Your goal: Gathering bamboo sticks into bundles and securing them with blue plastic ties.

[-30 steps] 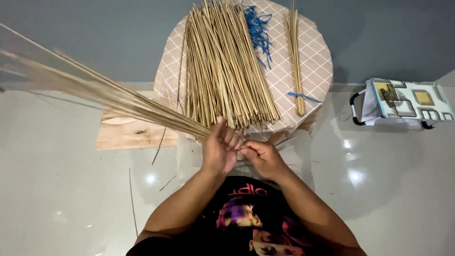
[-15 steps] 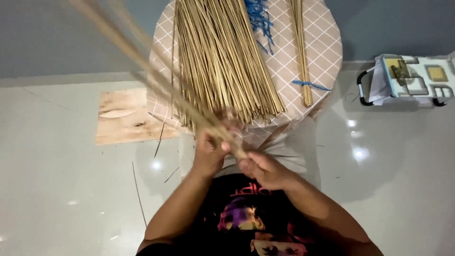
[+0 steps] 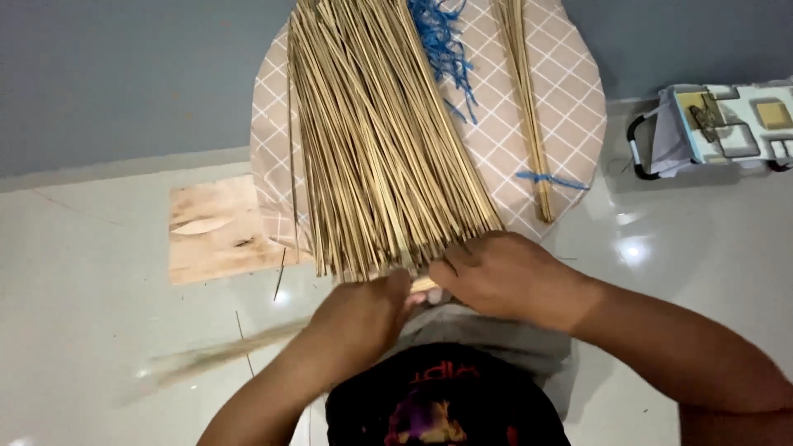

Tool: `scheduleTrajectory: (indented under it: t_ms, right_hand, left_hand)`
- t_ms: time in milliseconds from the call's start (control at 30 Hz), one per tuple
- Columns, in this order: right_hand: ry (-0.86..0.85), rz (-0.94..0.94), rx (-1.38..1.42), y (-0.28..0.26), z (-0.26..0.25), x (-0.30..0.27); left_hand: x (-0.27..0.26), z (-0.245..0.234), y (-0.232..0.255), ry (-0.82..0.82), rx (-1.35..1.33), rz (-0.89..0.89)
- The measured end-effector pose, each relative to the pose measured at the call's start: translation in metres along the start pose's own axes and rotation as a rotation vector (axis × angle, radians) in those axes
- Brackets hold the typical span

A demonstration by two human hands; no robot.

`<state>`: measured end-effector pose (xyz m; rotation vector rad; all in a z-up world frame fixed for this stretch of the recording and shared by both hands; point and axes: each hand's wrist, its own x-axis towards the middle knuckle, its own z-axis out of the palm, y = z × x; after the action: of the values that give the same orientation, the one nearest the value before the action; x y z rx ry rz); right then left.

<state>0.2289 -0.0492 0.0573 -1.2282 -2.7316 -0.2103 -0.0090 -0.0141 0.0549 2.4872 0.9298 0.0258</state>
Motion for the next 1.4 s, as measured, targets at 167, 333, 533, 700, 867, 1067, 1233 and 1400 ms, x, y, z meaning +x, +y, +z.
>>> scheduleTrajectory:
  t_ms: [167, 333, 533, 700, 867, 1067, 1233, 1400]
  right_hand:
    - [-0.447, 0.532, 0.474, 0.078, -0.036, 0.066]
    - [0.327, 0.493, 0.063, 0.222, 0.047, 0.098]
    - [-0.012, 0.617, -0.056, 0.279, 0.114, 0.144]
    - [0.272, 0.792, 0.265, 0.284, 0.105, 0.144]
    - [0.832, 0.357, 0.280, 0.297, 0.053, 0.114]
    - [0.890, 0.252, 0.695, 0.211, -0.028, 0.072]
    - [0.617, 0.246, 0.981, 0.111, -0.014, 0.030]
    - [0.607, 0.242, 1.406, 0.034, 0.055, -0.043]
  left_hand:
    - [0.004, -0.024, -0.019, 0.026, -0.057, -0.197]
    - [0.000, -0.035, -0.034, 0.047, -0.147, -0.385]
    - [-0.011, -0.012, -0.049, 0.156, -0.277, -0.368]
    - [-0.016, -0.015, -0.054, 0.229, -0.299, -0.358]
    - [-0.015, -0.041, -0.032, 0.131, -0.413, -0.406]
    - [-0.009, -0.071, 0.006, 0.106, -0.510, -0.125]
    - [0.002, -0.076, 0.038, -0.015, -0.531, 0.026]
    - [0.006, -0.054, 0.050, 0.108, -0.668, 0.292]
